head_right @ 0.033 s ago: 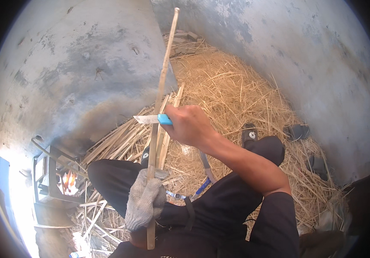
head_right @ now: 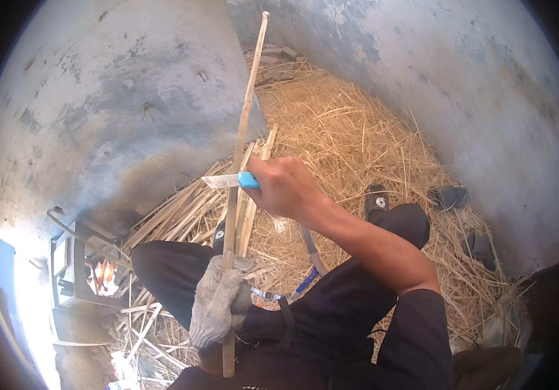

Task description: The person sits on a straw-covered floor and uses a knife to shave thin strips from a long bamboo stick. They hold the stick with a gloved hand and repeatedly scrape along its length, creating fine shavings that fall onto the floor.

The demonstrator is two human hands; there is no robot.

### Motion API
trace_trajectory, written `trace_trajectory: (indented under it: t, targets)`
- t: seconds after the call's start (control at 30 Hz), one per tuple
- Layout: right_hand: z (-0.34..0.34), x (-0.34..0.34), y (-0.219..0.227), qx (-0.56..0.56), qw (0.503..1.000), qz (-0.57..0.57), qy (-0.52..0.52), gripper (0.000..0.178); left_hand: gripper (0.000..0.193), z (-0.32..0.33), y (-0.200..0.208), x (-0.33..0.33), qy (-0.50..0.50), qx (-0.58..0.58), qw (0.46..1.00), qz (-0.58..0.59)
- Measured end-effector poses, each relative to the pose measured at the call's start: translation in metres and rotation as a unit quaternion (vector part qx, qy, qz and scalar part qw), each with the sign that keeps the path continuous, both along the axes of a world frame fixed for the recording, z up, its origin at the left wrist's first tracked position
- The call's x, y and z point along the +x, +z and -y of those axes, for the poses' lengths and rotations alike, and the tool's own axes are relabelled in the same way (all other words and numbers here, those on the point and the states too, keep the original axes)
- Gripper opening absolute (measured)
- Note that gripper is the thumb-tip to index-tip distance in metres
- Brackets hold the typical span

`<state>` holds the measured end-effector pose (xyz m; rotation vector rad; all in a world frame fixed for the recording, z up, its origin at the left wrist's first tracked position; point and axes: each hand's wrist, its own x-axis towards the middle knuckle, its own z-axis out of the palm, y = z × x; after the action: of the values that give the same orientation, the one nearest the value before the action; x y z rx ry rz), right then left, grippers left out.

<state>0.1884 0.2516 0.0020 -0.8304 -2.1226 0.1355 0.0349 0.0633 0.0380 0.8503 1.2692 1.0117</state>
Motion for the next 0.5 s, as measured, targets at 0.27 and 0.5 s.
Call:
trace_trajectory:
  t: [0.27,0.5]
  targets:
    - [-0.074,0.007,-0.057,0.08,0.99,0.009,-0.113,0.023,0.022,0.0,-0.008,-0.006,0.003,-0.076,0.994,0.08]
    - [-0.075,0.03,-0.008,0.099,0.982,-0.154,-0.036,0.033,0.024,0.011,-0.014,-0.027,0.073,0.001,0.987,0.143]
